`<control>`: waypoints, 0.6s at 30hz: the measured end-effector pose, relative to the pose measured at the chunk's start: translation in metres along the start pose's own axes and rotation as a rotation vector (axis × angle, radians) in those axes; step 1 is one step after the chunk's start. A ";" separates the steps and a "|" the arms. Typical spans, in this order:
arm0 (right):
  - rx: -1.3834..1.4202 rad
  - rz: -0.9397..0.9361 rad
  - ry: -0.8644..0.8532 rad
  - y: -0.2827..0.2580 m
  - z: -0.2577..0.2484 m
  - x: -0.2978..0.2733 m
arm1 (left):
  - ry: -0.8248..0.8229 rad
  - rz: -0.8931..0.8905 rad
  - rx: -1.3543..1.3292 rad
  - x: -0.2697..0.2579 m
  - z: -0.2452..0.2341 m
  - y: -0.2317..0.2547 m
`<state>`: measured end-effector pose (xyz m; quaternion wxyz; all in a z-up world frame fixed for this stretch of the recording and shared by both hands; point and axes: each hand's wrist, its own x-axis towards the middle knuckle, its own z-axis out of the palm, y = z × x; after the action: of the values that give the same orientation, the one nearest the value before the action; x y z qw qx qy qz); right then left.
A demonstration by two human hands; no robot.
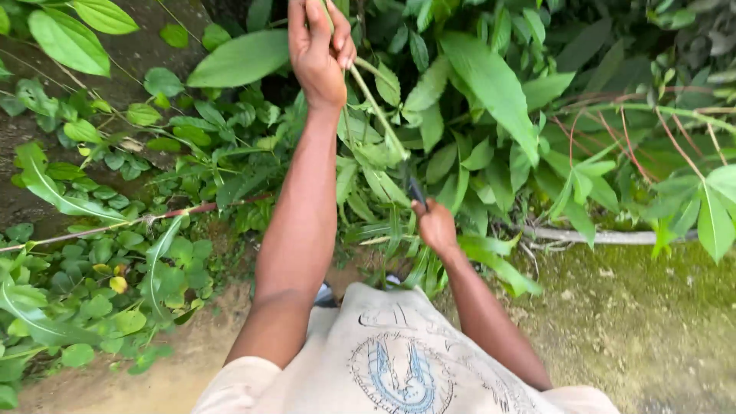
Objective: Harvesting various leaves and stems from garden plants using a knife.
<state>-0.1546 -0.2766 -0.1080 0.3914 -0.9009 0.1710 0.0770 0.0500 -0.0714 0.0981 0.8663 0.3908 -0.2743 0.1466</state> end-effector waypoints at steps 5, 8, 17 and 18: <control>0.512 0.096 0.108 0.001 -0.021 -0.011 | -0.017 0.089 -0.011 0.001 0.006 -0.022; 0.796 0.068 0.191 -0.002 -0.038 -0.027 | 0.017 0.069 -0.071 0.003 0.021 -0.029; 0.973 -0.068 0.218 -0.032 -0.056 -0.046 | 0.299 0.115 -0.211 0.028 0.014 -0.059; 0.990 0.008 0.174 -0.033 -0.053 -0.045 | 0.419 0.145 -0.189 0.031 0.013 -0.056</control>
<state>-0.1842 -0.2834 -0.0370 0.7560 -0.6094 0.2224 -0.0875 0.0965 -0.1166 0.0904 0.9242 0.2484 -0.1283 0.2602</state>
